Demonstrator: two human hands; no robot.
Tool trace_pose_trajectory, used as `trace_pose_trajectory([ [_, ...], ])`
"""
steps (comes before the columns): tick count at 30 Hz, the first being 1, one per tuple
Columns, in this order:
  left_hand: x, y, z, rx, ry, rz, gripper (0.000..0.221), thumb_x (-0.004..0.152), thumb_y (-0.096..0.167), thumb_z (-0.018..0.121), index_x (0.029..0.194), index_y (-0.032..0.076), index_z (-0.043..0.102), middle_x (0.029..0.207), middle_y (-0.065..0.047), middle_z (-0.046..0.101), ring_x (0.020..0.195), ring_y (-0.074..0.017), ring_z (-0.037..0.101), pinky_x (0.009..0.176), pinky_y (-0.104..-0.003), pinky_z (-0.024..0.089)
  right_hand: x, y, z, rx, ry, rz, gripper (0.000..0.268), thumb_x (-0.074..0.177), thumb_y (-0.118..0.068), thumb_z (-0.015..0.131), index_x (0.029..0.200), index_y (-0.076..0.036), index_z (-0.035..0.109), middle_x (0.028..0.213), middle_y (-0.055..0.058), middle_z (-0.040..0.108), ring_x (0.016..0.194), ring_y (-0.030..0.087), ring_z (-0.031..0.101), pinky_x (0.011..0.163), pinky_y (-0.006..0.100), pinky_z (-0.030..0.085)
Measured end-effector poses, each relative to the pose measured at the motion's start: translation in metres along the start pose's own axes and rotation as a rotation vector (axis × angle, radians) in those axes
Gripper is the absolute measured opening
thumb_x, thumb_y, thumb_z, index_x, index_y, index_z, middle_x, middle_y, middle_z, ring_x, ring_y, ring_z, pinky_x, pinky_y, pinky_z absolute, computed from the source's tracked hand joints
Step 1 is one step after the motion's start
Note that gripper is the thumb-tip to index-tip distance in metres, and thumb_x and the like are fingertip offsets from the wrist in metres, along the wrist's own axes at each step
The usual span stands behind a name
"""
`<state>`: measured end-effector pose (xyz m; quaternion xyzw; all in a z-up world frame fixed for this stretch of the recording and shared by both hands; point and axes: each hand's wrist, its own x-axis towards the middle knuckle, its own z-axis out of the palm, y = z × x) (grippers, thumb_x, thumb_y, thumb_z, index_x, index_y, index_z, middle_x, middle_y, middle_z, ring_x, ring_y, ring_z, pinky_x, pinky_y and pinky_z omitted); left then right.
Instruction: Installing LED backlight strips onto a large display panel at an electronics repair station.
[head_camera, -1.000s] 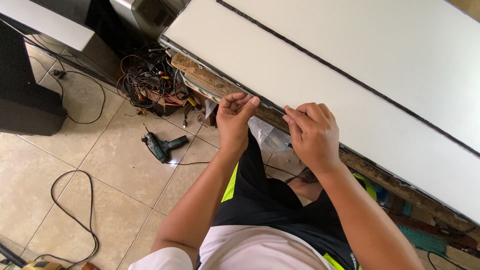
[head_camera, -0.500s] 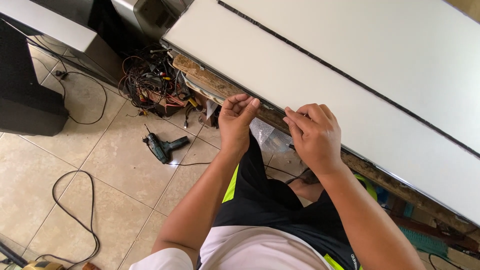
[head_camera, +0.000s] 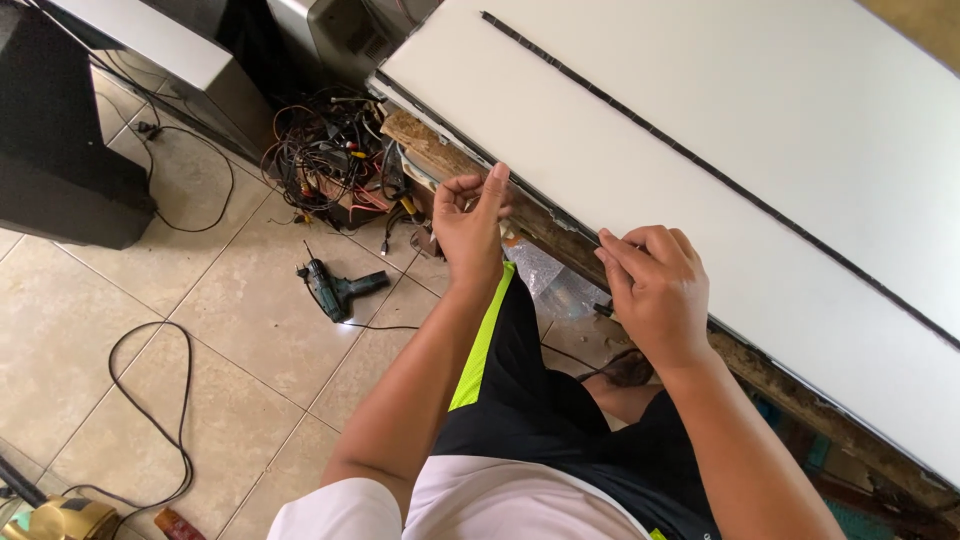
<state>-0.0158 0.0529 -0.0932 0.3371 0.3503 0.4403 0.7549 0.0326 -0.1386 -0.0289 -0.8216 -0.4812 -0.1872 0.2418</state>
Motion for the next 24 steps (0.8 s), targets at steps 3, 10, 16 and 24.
trace_pose_trajectory([
  [3, 0.005, -0.005, -0.004, 0.011, 0.009, 0.009, 0.045, 0.081, 0.026, 0.093, 0.103, 0.002, 0.061, 0.087, -0.008, 0.065, 0.074, -0.0144, 0.071, 0.059, -0.023, 0.063, 0.000, -0.002, -0.002, -0.011, -0.012, 0.001, 0.011, 0.101, -0.011, 0.078, 0.110, -0.006, 0.082, 0.086, 0.004, 0.061, 0.077, 0.024, 0.062, 0.064, 0.036, 0.055],
  [10, 0.024, 0.017, -0.008, 0.081, -0.009, 0.080, 0.053, 0.082, 0.031, 0.092, 0.119, 0.002, 0.066, 0.099, -0.011, 0.069, 0.086, -0.0142, 0.072, 0.064, -0.024, 0.064, -0.002, -0.002, -0.003, -0.039, -0.045, 0.001, 0.011, 0.104, -0.011, 0.076, 0.112, -0.006, 0.081, 0.089, 0.004, 0.059, 0.081, 0.024, 0.063, 0.064, 0.038, 0.056],
  [16, 0.024, 0.029, -0.006, 0.092, -0.017, -0.004, 0.062, 0.082, 0.035, 0.091, 0.126, 0.001, 0.063, 0.104, -0.016, 0.073, 0.088, -0.0181, 0.075, 0.066, -0.025, 0.066, -0.003, -0.001, -0.002, -0.072, -0.038, -0.002, 0.009, 0.103, -0.012, 0.078, 0.110, -0.009, 0.083, 0.089, 0.002, 0.060, 0.080, 0.023, 0.063, 0.065, 0.036, 0.056],
  [24, 0.042, 0.042, -0.008, 0.134, -0.061, 0.118, 0.064, 0.095, 0.037, 0.081, 0.139, -0.001, 0.054, 0.121, -0.020, 0.063, 0.114, -0.0262, 0.067, 0.083, -0.037, 0.064, -0.005, 0.002, -0.001, -0.055, -0.071, 0.016, 0.012, 0.105, -0.013, 0.075, 0.115, -0.008, 0.081, 0.091, 0.003, 0.060, 0.084, 0.024, 0.063, 0.066, 0.039, 0.056],
])
